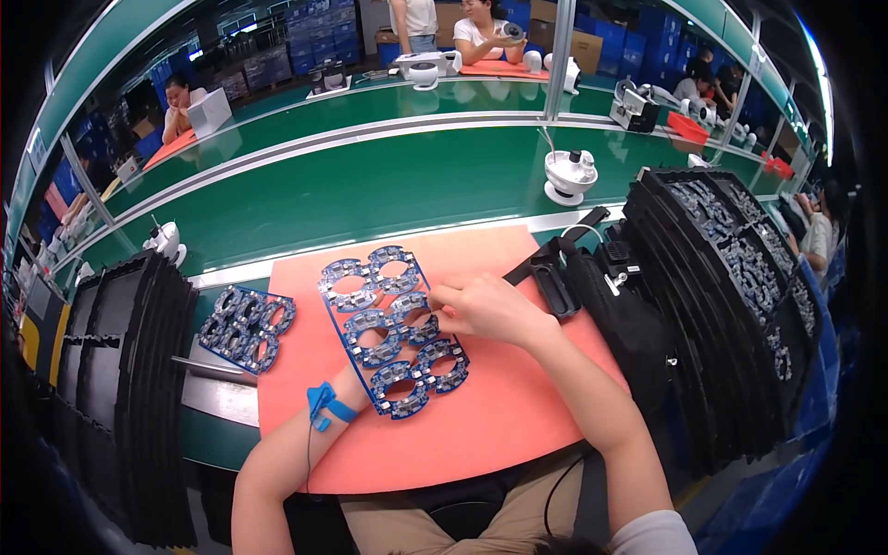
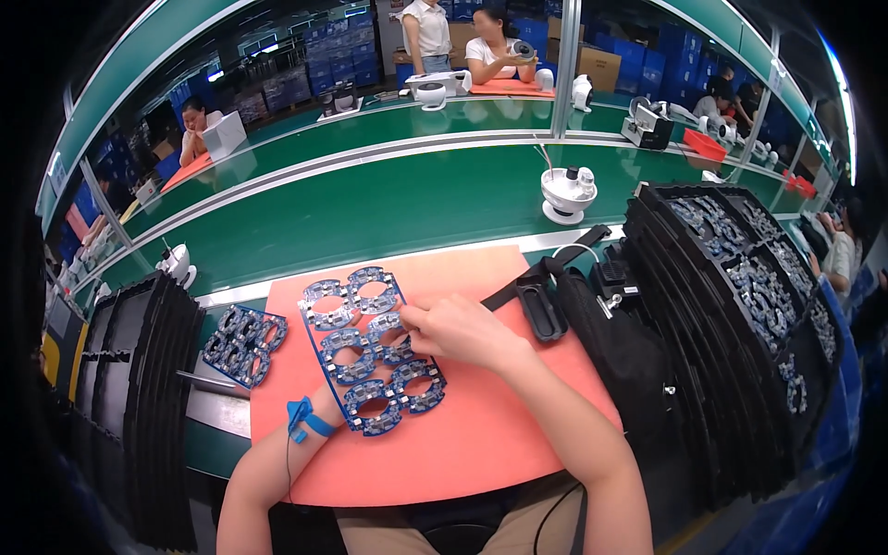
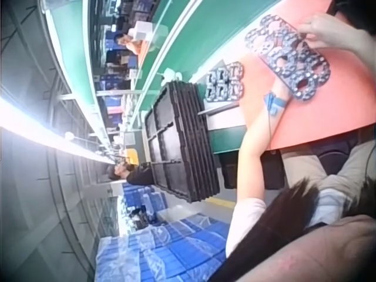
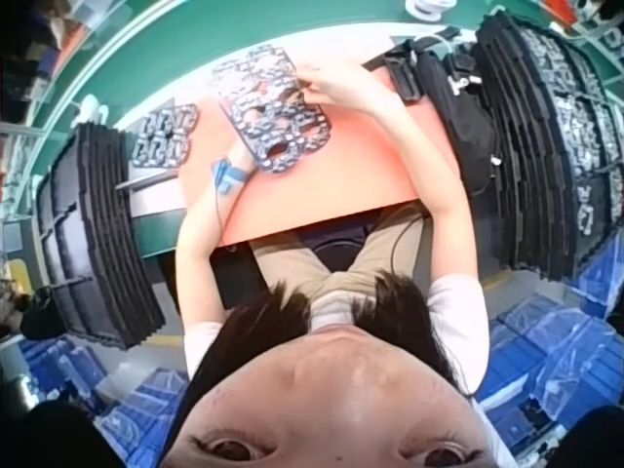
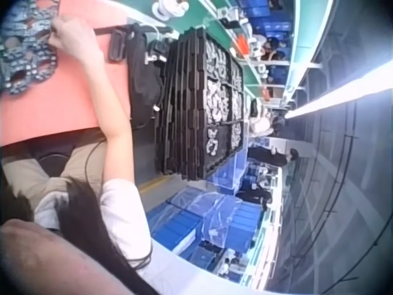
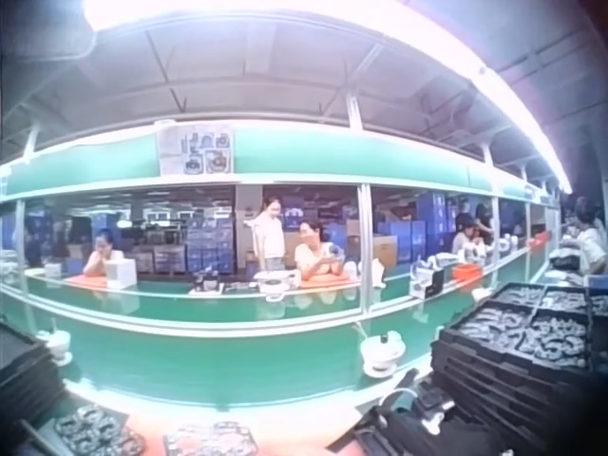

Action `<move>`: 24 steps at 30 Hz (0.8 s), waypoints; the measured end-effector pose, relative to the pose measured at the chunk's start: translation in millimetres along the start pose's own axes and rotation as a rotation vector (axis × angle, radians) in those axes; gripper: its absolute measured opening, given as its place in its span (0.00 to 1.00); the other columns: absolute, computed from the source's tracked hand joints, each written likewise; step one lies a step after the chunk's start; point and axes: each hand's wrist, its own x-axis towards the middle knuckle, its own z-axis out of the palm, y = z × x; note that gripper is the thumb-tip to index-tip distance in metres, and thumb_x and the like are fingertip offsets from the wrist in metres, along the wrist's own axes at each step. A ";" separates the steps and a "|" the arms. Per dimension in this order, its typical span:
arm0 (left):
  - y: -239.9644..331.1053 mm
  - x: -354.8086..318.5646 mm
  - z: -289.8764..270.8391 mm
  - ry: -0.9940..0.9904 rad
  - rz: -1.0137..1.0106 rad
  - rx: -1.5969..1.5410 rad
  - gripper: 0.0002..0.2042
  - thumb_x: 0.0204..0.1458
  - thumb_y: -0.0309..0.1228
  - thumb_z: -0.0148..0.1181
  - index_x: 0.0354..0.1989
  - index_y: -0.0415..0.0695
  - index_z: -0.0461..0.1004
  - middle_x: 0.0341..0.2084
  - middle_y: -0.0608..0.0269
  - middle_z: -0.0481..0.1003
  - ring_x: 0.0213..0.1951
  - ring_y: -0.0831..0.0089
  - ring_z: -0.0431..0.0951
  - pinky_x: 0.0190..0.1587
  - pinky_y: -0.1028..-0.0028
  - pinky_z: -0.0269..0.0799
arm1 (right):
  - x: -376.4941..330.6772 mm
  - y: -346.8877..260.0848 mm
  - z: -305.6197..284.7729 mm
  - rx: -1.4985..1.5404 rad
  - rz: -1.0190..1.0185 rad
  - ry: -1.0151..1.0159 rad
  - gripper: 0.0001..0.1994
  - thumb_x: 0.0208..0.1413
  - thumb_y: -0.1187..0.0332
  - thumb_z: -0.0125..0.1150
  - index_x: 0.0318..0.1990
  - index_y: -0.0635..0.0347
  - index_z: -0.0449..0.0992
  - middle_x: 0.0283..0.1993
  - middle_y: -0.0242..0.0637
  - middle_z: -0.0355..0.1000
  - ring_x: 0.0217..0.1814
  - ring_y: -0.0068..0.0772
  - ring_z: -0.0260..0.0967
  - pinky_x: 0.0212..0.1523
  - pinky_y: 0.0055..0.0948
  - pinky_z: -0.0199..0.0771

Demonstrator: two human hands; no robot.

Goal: Assembling small electronic components onto LED circuit board panels on a production line.

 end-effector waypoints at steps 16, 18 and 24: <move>5.7 0.9 -11.9 -0.028 0.014 -0.086 0.24 0.60 0.46 0.36 0.55 0.38 0.61 0.53 0.48 0.65 0.56 0.56 0.65 0.59 0.56 0.61 | 9.5 -7.2 19.6 0.273 0.049 0.244 0.07 0.49 0.71 0.59 0.36 0.61 0.74 0.38 0.36 0.70 0.37 0.33 0.71 0.35 0.28 0.72; 5.9 2.8 -10.1 -0.023 0.003 -0.127 0.24 0.60 0.46 0.36 0.55 0.38 0.61 0.53 0.48 0.65 0.56 0.56 0.65 0.59 0.56 0.62 | 9.7 -1.7 27.5 0.288 0.181 0.364 0.09 0.50 0.70 0.58 0.38 0.63 0.73 0.39 0.38 0.71 0.36 0.32 0.71 0.34 0.28 0.72; 9.2 4.7 -11.3 0.005 -0.025 -0.252 0.24 0.60 0.45 0.37 0.55 0.38 0.61 0.54 0.48 0.64 0.56 0.57 0.65 0.57 0.57 0.65 | 11.5 15.9 51.3 0.874 0.595 0.281 0.11 0.59 0.65 0.52 0.42 0.63 0.74 0.38 0.31 0.72 0.36 0.21 0.69 0.33 0.23 0.69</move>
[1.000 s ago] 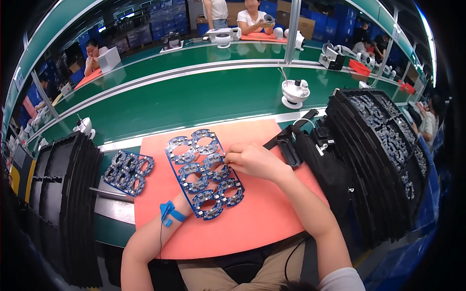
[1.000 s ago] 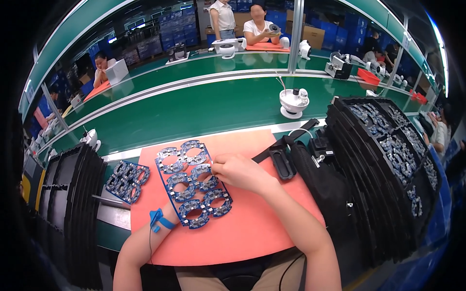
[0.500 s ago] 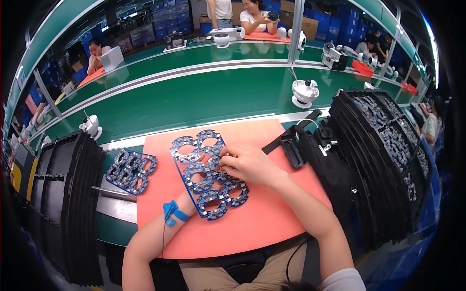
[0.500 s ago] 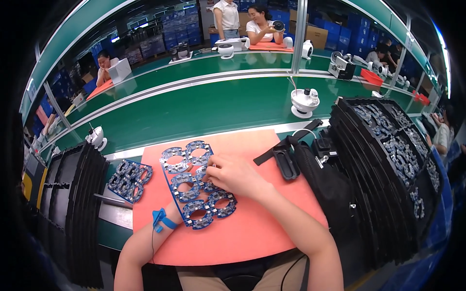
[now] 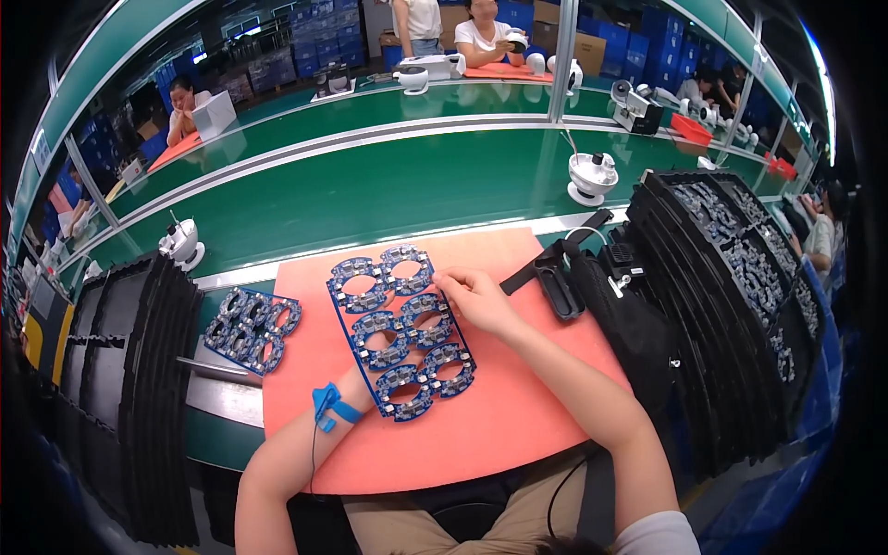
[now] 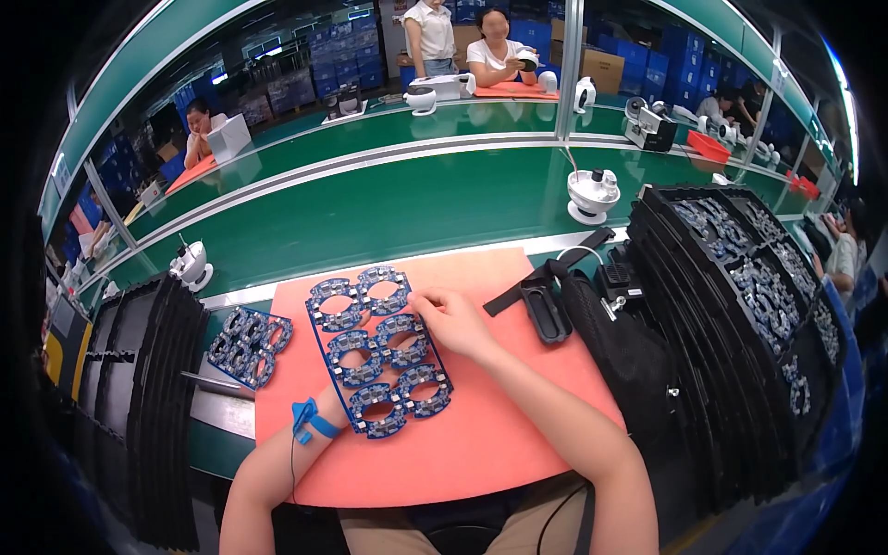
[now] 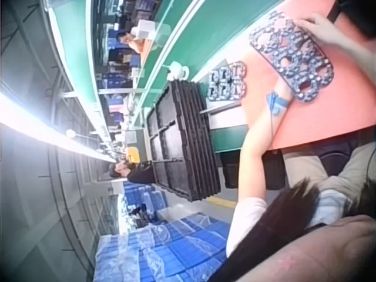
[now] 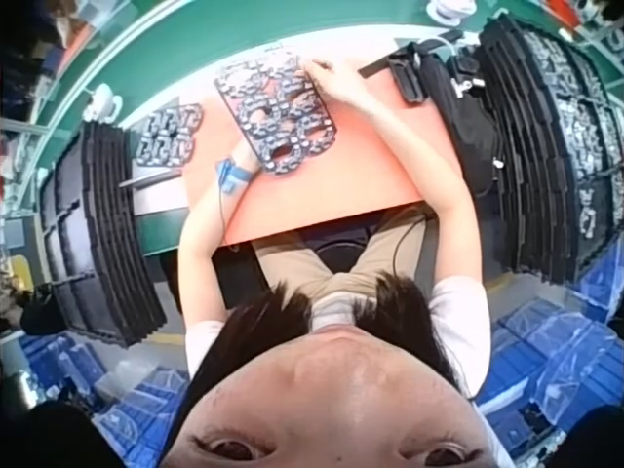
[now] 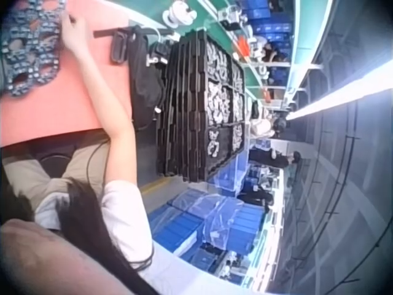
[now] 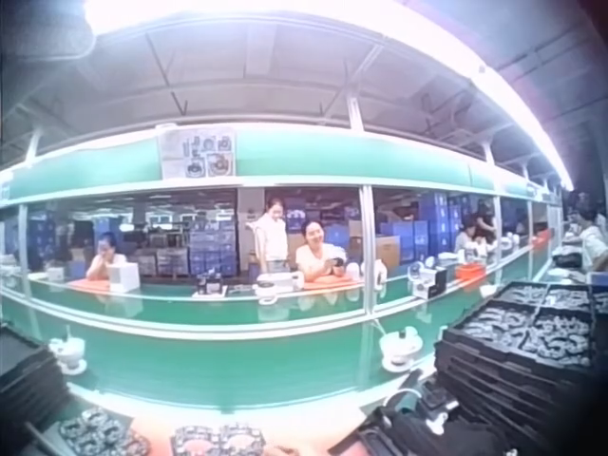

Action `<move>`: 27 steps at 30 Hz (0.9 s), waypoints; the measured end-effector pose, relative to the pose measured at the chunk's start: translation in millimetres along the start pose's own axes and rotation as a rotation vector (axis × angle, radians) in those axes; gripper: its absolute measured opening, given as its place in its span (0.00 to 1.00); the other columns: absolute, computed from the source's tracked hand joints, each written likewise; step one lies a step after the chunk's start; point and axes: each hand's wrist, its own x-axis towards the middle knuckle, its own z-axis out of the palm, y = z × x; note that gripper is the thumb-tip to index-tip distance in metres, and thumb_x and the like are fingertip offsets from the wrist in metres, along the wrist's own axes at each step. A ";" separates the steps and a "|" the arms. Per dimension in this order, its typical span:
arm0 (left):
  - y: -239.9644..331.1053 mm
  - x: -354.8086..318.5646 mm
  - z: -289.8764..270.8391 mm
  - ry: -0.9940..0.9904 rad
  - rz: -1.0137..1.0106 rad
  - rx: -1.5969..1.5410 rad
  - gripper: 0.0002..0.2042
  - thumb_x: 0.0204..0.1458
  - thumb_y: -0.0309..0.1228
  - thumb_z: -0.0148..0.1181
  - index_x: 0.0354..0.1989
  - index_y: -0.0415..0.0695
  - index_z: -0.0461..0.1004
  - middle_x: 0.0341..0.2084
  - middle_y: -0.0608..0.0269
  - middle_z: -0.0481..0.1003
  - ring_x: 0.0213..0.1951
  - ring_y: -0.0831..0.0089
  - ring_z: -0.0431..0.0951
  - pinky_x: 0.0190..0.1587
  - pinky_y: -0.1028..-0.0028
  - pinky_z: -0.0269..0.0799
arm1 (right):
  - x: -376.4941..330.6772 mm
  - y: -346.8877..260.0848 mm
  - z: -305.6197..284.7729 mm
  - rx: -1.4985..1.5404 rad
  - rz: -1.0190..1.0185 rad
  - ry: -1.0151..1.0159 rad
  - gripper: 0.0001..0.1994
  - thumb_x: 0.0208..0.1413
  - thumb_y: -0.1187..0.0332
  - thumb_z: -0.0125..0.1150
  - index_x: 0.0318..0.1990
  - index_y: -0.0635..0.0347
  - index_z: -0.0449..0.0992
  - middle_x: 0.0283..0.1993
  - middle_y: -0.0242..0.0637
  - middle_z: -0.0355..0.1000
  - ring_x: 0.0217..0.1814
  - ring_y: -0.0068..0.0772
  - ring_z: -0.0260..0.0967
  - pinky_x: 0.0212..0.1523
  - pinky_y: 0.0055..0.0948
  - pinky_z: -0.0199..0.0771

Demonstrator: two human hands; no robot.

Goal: Assembling small electronic components onto LED circuit board panels on a production line.

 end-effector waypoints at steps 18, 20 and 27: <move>-9.1 -1.1 32.1 0.111 0.216 0.254 0.21 0.59 0.33 0.35 0.53 0.30 0.62 0.53 0.44 0.66 0.56 0.56 0.67 0.58 0.59 0.64 | 12.3 -17.5 -43.1 0.575 0.264 0.210 0.09 0.56 0.67 0.53 0.37 0.63 0.72 0.32 0.34 0.72 0.33 0.23 0.70 0.37 0.23 0.71; -9.9 1.1 30.3 0.092 0.220 0.289 0.21 0.60 0.33 0.33 0.55 0.31 0.60 0.53 0.45 0.66 0.55 0.56 0.67 0.59 0.58 0.64 | 11.8 -14.0 -48.2 0.497 0.258 0.231 0.08 0.56 0.68 0.55 0.36 0.65 0.72 0.31 0.33 0.71 0.31 0.21 0.68 0.33 0.21 0.70; -9.4 -2.6 25.8 0.167 0.256 0.320 0.23 0.61 0.39 0.30 0.58 0.37 0.57 0.54 0.49 0.66 0.54 0.56 0.68 0.58 0.55 0.63 | 16.4 7.0 -39.0 0.534 0.363 0.201 0.11 0.58 0.65 0.54 0.37 0.65 0.71 0.34 0.35 0.72 0.34 0.23 0.70 0.35 0.24 0.73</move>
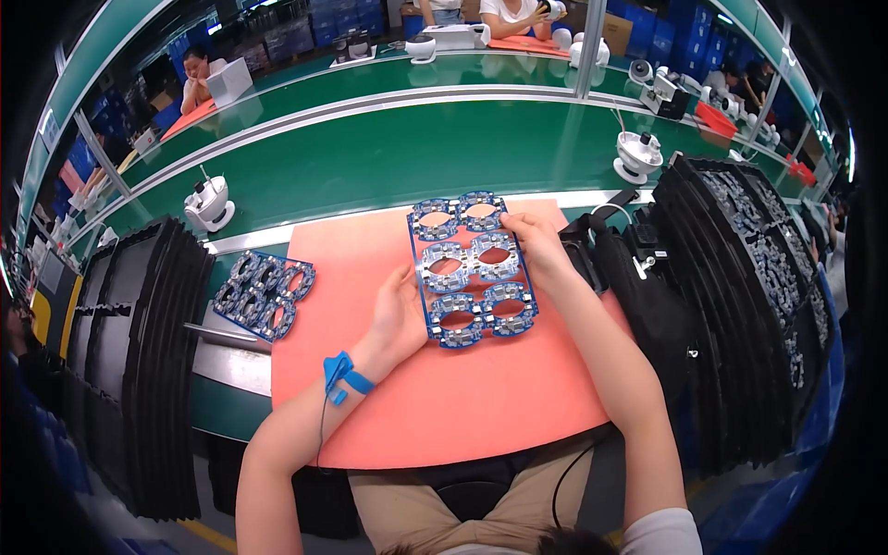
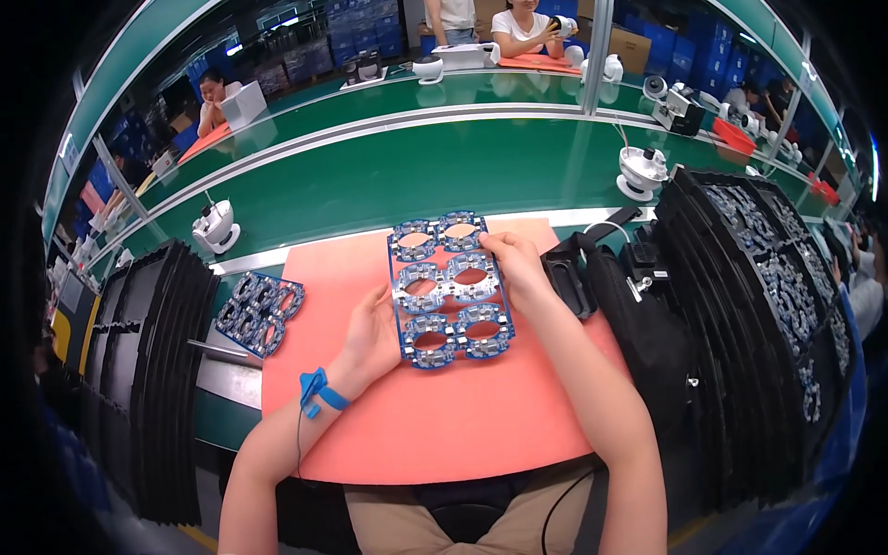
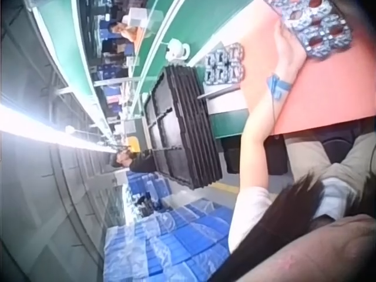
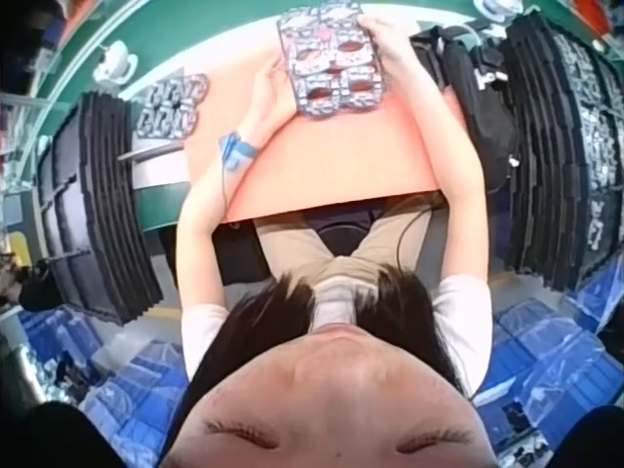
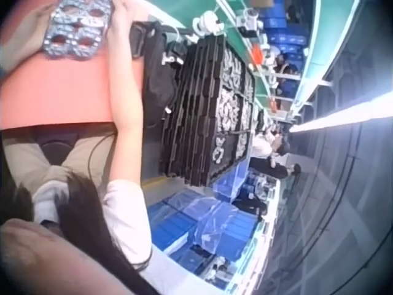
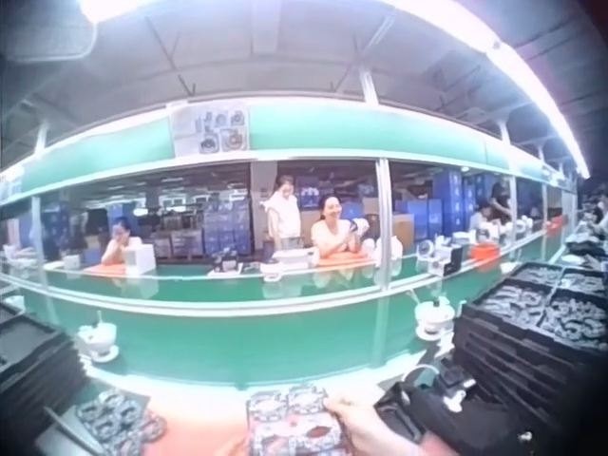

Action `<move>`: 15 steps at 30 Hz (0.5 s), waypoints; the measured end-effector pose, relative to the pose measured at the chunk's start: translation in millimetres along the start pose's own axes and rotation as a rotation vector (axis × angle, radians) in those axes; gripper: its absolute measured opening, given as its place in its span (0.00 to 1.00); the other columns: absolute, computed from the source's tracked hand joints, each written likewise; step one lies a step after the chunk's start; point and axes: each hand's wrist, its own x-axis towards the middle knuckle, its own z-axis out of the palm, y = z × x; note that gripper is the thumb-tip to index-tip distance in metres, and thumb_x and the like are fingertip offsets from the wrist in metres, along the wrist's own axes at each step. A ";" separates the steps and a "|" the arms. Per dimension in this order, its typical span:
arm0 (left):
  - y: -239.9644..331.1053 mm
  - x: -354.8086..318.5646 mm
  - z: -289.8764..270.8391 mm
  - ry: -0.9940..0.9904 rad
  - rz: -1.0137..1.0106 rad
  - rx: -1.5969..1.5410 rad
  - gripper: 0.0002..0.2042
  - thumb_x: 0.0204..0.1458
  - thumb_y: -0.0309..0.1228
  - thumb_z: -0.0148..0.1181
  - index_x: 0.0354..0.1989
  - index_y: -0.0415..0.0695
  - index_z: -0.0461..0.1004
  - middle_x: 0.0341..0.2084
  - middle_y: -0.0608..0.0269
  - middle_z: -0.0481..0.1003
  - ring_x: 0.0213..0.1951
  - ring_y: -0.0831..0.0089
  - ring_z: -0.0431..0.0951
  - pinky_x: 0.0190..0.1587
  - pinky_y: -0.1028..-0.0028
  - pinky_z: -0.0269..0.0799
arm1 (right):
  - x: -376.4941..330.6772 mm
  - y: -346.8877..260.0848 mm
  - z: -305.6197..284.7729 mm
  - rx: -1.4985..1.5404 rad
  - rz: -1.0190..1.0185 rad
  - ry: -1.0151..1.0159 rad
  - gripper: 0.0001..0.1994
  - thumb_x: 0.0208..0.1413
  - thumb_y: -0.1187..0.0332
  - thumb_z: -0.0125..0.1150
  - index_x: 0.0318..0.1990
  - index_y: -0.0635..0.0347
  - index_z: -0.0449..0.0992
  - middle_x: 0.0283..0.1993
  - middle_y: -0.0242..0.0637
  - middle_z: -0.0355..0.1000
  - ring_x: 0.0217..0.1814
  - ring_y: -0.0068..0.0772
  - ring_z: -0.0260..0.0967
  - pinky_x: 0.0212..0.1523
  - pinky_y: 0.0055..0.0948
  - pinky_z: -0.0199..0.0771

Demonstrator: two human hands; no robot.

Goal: Assembling small electronic components onto LED circuit board panels on a production line.

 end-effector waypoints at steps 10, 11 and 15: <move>-0.2 -0.1 2.0 -0.056 -0.011 -0.037 0.23 0.62 0.42 0.31 0.57 0.39 0.60 0.53 0.50 0.65 0.54 0.56 0.67 0.55 0.51 0.66 | -4.8 7.6 10.6 -0.431 -0.423 0.089 0.09 0.53 0.68 0.59 0.36 0.65 0.72 0.38 0.39 0.73 0.38 0.27 0.71 0.37 0.24 0.70; -0.5 0.1 0.3 -0.017 0.004 -0.025 0.23 0.62 0.42 0.30 0.57 0.39 0.60 0.53 0.50 0.65 0.54 0.57 0.67 0.55 0.52 0.66 | -9.0 6.9 15.6 -0.638 -0.696 0.210 0.08 0.52 0.69 0.59 0.35 0.65 0.71 0.39 0.39 0.72 0.41 0.30 0.71 0.38 0.26 0.70; 0.0 1.1 0.9 -0.021 0.003 -0.021 0.23 0.62 0.42 0.30 0.57 0.39 0.60 0.52 0.50 0.66 0.54 0.57 0.67 0.55 0.52 0.67 | -25.7 -9.3 27.3 -0.888 -1.045 0.007 0.06 0.48 0.73 0.59 0.33 0.64 0.72 0.38 0.41 0.71 0.45 0.42 0.68 0.45 0.33 0.68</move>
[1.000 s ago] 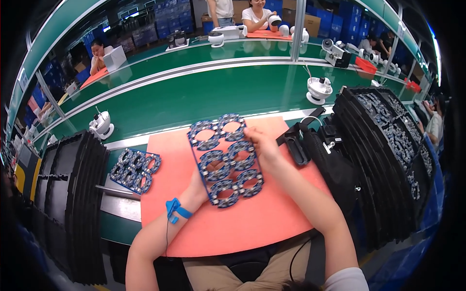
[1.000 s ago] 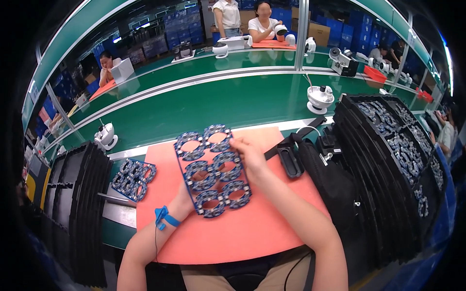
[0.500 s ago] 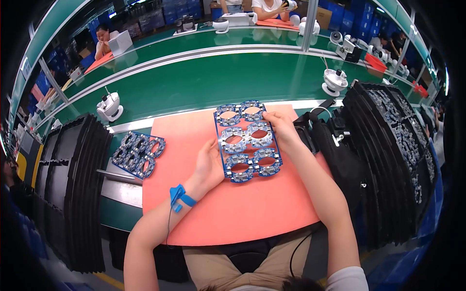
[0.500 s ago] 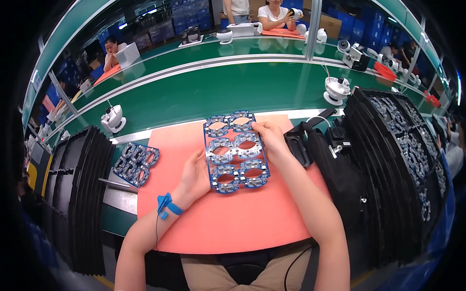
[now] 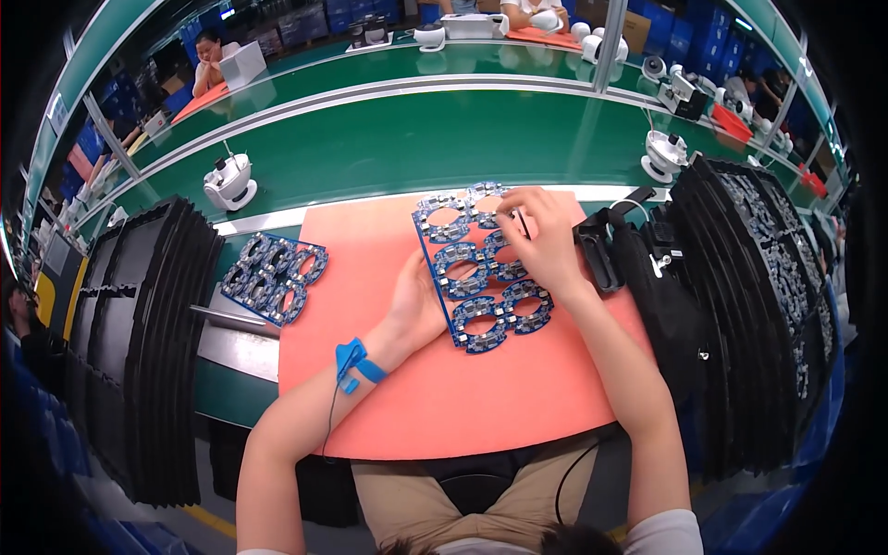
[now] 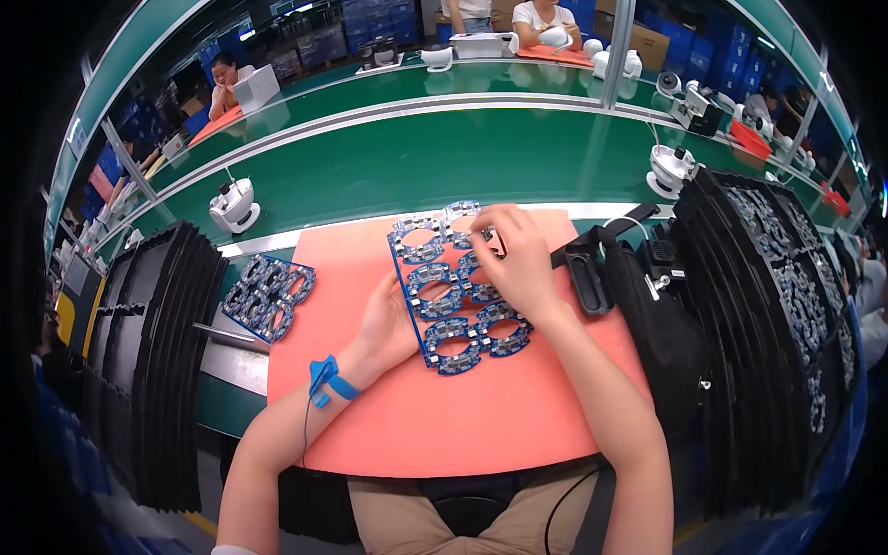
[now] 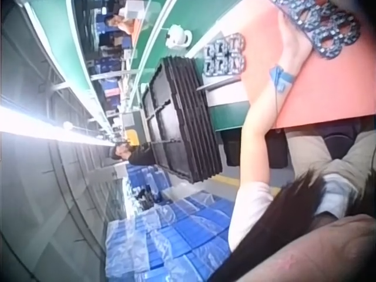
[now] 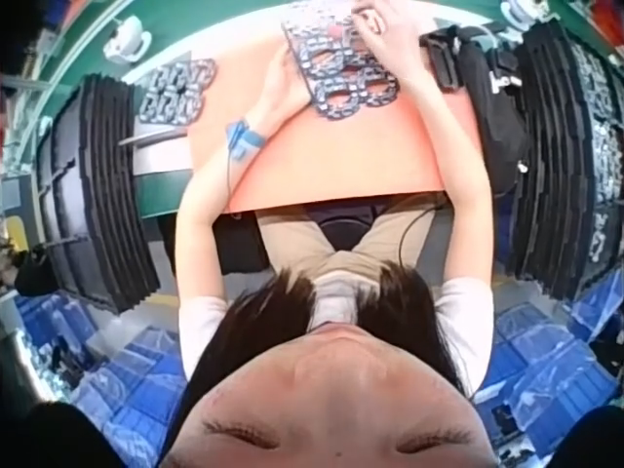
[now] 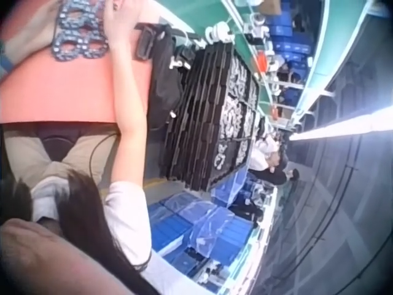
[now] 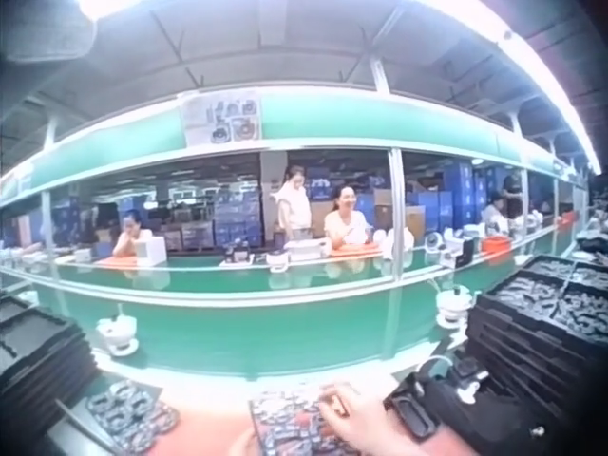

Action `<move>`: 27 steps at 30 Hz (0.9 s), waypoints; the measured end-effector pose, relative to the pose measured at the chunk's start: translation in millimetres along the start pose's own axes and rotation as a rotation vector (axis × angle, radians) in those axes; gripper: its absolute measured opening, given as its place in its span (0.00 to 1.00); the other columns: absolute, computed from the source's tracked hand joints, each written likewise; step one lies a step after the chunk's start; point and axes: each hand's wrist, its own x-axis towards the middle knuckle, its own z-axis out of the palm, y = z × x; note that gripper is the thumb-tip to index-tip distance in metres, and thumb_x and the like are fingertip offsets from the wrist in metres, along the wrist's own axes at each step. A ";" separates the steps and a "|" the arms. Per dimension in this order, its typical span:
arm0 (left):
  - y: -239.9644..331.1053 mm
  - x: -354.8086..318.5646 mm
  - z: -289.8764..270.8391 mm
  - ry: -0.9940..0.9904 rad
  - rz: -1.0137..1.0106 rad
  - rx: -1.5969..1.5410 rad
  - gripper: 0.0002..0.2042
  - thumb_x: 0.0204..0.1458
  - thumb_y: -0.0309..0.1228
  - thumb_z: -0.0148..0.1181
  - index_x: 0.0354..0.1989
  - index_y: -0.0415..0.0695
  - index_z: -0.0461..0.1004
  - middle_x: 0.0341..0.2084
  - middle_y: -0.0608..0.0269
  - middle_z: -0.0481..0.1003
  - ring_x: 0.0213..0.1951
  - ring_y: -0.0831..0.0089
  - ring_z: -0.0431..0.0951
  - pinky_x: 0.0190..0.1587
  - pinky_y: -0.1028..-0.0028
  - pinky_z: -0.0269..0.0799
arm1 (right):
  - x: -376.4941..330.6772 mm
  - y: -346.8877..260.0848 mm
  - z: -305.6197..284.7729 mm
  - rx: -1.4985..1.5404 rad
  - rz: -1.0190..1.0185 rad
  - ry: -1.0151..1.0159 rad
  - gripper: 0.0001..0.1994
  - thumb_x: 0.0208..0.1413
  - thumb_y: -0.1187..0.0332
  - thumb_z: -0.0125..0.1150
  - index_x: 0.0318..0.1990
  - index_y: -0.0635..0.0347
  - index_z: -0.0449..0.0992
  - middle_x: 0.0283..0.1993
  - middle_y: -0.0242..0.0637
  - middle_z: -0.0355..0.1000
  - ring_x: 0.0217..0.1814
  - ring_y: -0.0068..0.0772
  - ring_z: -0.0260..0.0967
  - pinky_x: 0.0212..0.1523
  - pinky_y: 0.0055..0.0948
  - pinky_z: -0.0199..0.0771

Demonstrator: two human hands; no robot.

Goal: Assembling small electronic components onto LED circuit board panels on a production line.

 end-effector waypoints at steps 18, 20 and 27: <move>-8.3 4.0 -10.9 -0.108 0.010 0.048 0.32 0.60 0.56 0.21 0.58 0.43 0.57 0.50 0.57 0.67 0.53 0.67 0.69 0.54 0.64 0.70 | -20.4 -37.0 26.3 -0.052 -0.396 -0.285 0.06 0.41 0.76 0.61 0.29 0.61 0.72 0.34 0.32 0.71 0.37 0.34 0.69 0.37 0.29 0.71; -8.6 0.0 -5.3 -0.101 0.001 0.051 0.32 0.60 0.56 0.21 0.59 0.43 0.57 0.50 0.57 0.67 0.53 0.68 0.69 0.54 0.66 0.71 | -21.0 -38.5 24.9 -0.040 -0.390 -0.285 0.05 0.41 0.74 0.59 0.28 0.61 0.71 0.33 0.32 0.70 0.36 0.32 0.69 0.36 0.28 0.72; -7.3 -1.8 3.4 -0.057 0.018 0.196 0.34 0.59 0.57 0.18 0.58 0.41 0.57 0.52 0.53 0.65 0.56 0.65 0.67 0.57 0.65 0.69 | -13.6 -38.4 12.0 -0.047 -0.273 -0.307 0.06 0.44 0.74 0.62 0.31 0.60 0.73 0.38 0.32 0.72 0.37 0.34 0.69 0.38 0.31 0.70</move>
